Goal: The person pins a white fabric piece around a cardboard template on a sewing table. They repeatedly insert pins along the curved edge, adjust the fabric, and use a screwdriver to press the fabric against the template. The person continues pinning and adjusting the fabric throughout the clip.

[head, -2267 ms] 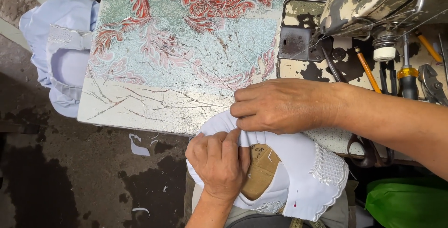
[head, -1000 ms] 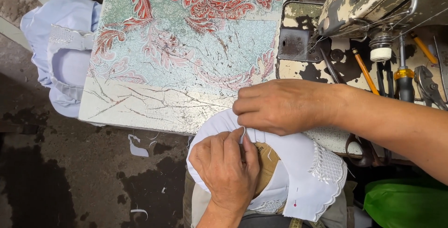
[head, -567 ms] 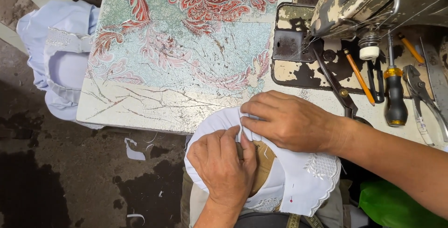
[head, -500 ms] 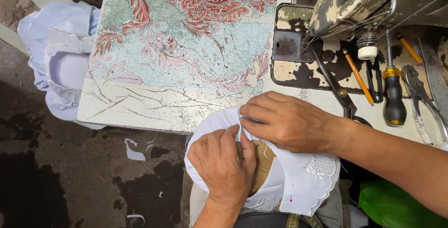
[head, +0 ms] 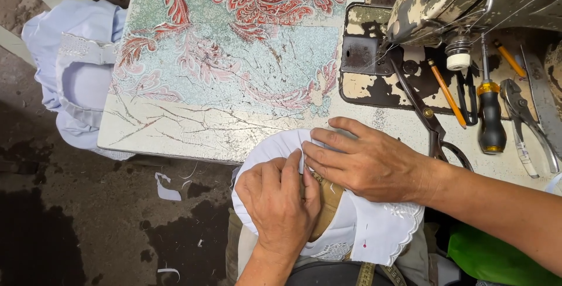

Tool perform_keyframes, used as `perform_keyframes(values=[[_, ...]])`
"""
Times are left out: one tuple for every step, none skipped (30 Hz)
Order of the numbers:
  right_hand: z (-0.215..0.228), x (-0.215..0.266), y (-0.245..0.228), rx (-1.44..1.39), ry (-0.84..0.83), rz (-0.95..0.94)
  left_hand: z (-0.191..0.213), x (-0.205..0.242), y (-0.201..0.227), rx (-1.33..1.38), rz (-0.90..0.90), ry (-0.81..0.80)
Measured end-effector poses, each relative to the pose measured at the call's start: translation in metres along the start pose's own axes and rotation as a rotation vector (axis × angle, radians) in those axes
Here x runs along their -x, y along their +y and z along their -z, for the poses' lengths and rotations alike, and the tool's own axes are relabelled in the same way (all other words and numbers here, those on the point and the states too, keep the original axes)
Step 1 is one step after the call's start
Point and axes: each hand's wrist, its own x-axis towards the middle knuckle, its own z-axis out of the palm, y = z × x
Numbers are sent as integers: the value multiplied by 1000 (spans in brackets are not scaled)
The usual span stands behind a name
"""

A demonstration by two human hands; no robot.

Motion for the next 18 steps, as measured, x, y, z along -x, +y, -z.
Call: perform_keyframes(values=[[-1,1,-2,0,-1,0,1,0,-1,1,1,0],[-1,2,-4,21,-8,-14,2,0,-2,10,-9,-13],[-1,3,-6,42,-15,-28,4,-1,-2,19,-19,-27],[-2,4,-8,43,-15,-26,6,-2,-4,18,-18,-25],[-3,5,-11,53,-29,-44,9,-4,-5,48,-27,-65],[-4,6,-14,63,-42,-66,12,-5,-7,78,-40,-108],[-3,6,-17,64,-40,-69,16,-12,-11,78,-43,-109],[-2,5,-21,111,-57,-97,19,-19,-16,136,-78,-121],[0,5,-24,158,-74,-126,22,-27,-20,194,-112,-134],[2,4,-28,161,-73,-136,21,-36,-27,197,-121,-138],[4,3,-32,180,-84,-175,19,-45,-34,278,-116,-229],[5,3,-37,198,-94,-221,17,-55,-41,358,-115,-326],[6,0,-42,201,-92,-238,12,-64,-48,361,-130,-335],[7,-3,-47,222,-111,-293,6,-72,-54,488,-203,-450],[7,-6,-52,242,-131,-349,0,-81,-60,614,-276,-567],[4,-6,-57,245,-130,-370,-2,-85,-66,617,-292,-580],[2,-7,-62,185,-139,-458,-6,-88,-73,690,-290,-688],[-1,-8,-66,125,-148,-546,-9,-92,-79,762,-287,-799]])
